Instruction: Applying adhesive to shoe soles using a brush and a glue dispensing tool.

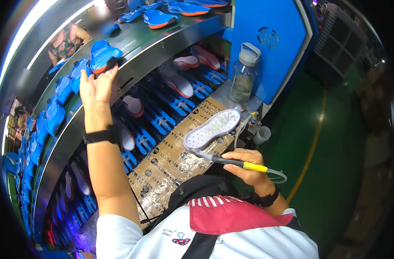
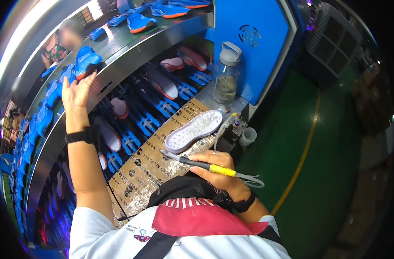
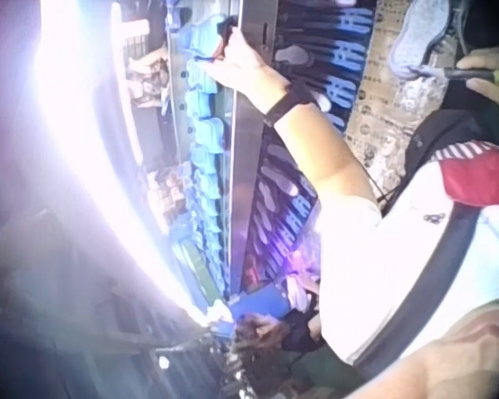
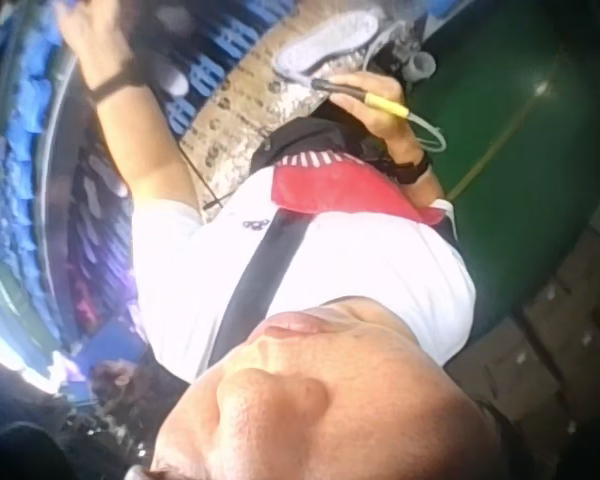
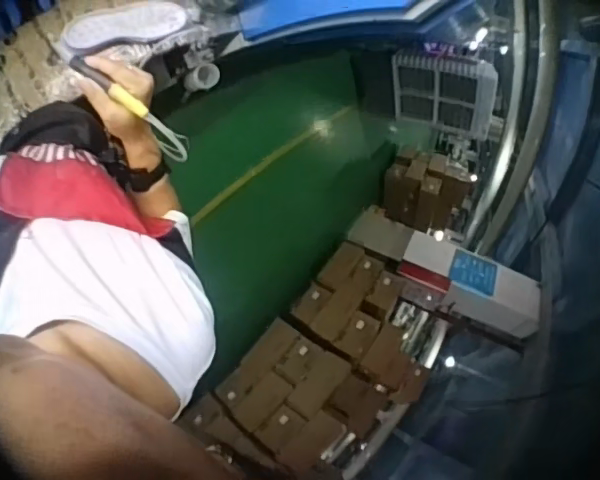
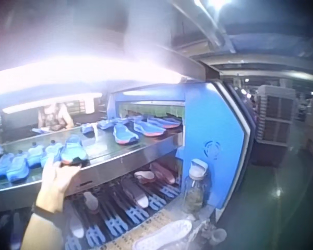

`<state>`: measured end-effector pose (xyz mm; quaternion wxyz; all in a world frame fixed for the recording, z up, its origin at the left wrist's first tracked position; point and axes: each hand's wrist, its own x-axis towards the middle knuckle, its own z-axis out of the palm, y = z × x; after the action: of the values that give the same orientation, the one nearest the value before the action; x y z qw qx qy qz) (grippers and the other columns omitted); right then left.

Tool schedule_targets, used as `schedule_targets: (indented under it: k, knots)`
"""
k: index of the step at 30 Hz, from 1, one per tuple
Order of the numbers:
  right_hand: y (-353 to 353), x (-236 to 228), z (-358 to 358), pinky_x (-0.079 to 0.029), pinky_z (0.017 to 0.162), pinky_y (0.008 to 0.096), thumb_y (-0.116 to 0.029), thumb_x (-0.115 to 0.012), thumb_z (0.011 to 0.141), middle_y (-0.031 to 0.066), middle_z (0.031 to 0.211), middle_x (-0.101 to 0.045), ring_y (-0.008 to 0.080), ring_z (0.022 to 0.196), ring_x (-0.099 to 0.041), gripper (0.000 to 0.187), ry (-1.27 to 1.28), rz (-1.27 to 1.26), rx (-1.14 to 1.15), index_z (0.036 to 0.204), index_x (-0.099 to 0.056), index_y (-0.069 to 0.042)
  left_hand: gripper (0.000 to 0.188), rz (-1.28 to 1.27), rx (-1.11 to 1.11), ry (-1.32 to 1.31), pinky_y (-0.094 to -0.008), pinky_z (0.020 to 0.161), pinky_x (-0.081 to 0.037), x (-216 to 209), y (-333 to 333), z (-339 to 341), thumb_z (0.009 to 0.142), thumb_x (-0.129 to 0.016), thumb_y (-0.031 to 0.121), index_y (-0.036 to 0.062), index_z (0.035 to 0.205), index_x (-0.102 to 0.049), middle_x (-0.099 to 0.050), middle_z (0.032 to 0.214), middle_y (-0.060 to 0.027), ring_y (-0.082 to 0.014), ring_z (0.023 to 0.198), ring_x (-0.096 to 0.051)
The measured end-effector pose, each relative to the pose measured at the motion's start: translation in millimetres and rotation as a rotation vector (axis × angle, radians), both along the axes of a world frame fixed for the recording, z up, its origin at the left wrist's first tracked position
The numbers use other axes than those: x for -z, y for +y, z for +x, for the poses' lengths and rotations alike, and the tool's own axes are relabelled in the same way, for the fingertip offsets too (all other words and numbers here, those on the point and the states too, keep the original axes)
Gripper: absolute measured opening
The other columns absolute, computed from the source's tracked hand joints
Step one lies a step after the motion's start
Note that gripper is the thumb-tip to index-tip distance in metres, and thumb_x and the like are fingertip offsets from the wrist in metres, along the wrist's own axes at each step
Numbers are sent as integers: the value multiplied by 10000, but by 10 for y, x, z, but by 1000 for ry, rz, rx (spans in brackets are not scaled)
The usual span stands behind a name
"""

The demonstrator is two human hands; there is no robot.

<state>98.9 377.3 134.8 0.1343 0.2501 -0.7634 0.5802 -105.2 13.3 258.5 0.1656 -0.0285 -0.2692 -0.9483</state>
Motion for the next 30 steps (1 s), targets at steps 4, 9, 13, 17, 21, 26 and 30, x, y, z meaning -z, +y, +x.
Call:
schedule_targets:
  k: [4,9,13,17,21,26,30]
  knots:
    - [87,119,4,-467,582,262,-60,-754,697,108,744,-659,205,623,-625,255,-90,1,23,935,-684,-3,744,-266,-25,-96,-593,990,-379,-65,271,502,930,-497,378,165,1459,-20,-196,1422,-315,-513,1197,-431]
    - [-46,195,-52,-472,606,246,-63,-742,721,110,779,-674,157,655,-635,248,-147,-111,-58,942,-672,24,403,-868,-529,-47,-290,754,-465,-103,174,879,848,-634,174,86,1234,-563,-579,1117,-109,-177,941,-591]
    - [-198,216,-120,-491,647,244,-77,-749,716,129,816,-686,173,696,-660,259,-197,-82,-119,944,-678,24,347,-1675,-1274,130,-375,920,-425,-118,-397,1050,784,-654,156,78,1122,-648,-558,1158,-162,-276,1076,-529]
    - [-395,190,-130,-510,670,267,-60,-741,721,151,860,-693,205,737,-677,251,-122,-66,-162,948,-678,28,393,-2168,-1510,-190,-435,908,-429,-24,-1243,1212,753,-688,195,108,1134,-642,-577,1105,-184,-347,1051,-539]
    - [-501,193,-121,-493,618,265,-70,-741,724,138,810,-680,194,690,-660,252,-52,-69,-195,951,-675,18,363,-2322,-1349,-45,-399,749,-477,-93,-1391,1298,760,-726,237,157,1107,-655,-601,911,-138,-310,837,-585]
    - [-520,213,-99,-500,618,281,-73,-754,715,139,837,-690,223,712,-674,260,0,-100,-168,956,-681,-9,268,-2368,-1390,-25,-410,676,-456,-145,-1498,1257,750,-696,192,135,1012,-690,-536,765,-139,-322,750,-556]
    - [-384,251,-86,-509,662,290,-72,-756,718,154,881,-694,251,759,-681,267,-14,-98,-126,965,-680,-6,354,-2397,-1269,-462,-428,751,-476,-121,-1895,1174,787,-646,283,216,1135,-661,-574,878,-156,-345,856,-581]
